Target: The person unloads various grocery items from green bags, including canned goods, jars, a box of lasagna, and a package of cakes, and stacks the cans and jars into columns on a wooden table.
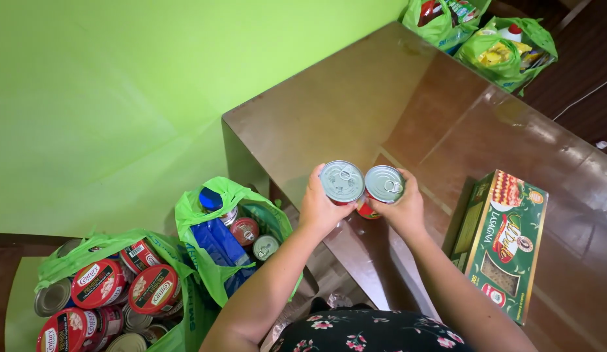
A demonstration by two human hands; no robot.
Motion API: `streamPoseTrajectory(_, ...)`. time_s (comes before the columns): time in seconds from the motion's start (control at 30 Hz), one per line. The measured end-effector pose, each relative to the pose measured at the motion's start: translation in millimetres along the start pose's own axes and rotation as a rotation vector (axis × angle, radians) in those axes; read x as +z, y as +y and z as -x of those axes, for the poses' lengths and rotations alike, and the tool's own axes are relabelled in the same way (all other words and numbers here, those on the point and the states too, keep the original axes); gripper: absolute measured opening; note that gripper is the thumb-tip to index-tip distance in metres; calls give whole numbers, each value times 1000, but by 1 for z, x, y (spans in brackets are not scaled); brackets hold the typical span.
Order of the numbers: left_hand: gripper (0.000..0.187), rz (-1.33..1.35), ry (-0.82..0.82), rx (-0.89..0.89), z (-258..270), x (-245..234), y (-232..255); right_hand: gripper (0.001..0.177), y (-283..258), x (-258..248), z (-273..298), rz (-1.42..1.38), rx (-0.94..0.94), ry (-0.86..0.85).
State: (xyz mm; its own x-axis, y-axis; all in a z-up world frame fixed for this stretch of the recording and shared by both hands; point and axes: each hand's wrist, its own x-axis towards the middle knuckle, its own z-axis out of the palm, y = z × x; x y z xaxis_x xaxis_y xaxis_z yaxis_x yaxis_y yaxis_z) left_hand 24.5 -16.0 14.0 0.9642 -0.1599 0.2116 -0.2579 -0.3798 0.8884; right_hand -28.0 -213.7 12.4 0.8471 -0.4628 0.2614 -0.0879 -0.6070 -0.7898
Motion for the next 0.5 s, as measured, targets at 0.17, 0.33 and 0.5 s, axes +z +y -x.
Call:
streamPoseTrajectory(0.17,114,30,-25,16,-17,38,7,98,22,-26,-6,2,-10,16)
streamPoseTrajectory(0.33,116,67,-72,14,-27,81,20,98,45,-57,-14,58,59,63)
streamPoseTrajectory(0.5,117,100,-111,12,-30,116,33,100,72,-82,-20,98,64,142)
